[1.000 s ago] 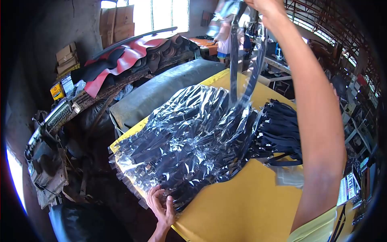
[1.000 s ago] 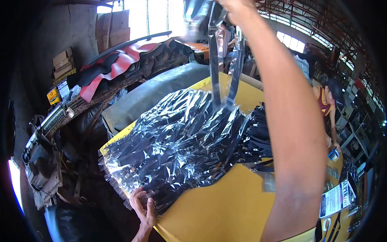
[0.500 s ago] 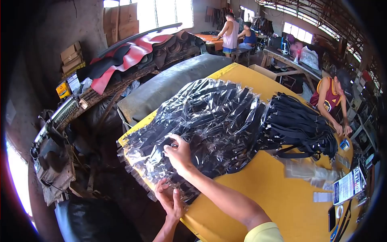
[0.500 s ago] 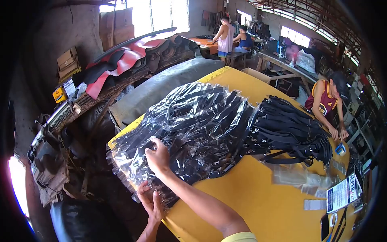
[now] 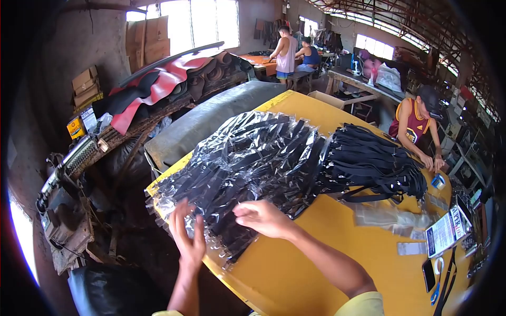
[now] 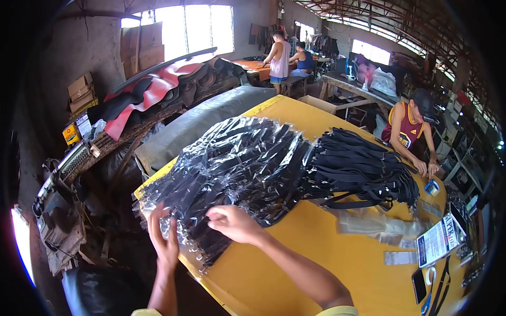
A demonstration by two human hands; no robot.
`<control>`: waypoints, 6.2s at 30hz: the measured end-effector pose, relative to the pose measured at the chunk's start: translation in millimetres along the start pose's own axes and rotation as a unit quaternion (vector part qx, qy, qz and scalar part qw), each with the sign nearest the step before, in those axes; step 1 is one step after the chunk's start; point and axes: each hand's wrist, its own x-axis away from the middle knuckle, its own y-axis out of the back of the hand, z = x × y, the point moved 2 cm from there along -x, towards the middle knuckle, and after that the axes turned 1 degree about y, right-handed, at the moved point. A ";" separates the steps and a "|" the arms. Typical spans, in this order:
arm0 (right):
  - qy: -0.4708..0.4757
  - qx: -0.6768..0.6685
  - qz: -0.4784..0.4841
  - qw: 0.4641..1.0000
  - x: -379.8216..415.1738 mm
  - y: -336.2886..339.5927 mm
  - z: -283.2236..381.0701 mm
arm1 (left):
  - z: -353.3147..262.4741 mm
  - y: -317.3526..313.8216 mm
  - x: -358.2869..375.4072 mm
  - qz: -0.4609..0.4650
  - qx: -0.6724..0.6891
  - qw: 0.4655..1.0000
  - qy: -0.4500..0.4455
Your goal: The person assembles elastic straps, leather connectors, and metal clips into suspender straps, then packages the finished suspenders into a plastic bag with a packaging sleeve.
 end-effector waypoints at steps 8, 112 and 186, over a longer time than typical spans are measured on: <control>-0.150 0.069 -0.109 0.980 184.2 61.1 8.8 | 34.3 -166.3 -191.6 0.181 -0.079 0.977 -0.076; -0.034 0.241 -0.503 0.829 329.8 -95.0 7.6 | -248.0 -136.7 109.5 0.834 0.334 0.436 0.061; -0.340 0.399 -0.493 0.694 457.9 -4.8 -19.8 | -229.4 -141.6 163.7 0.614 0.075 0.712 -0.332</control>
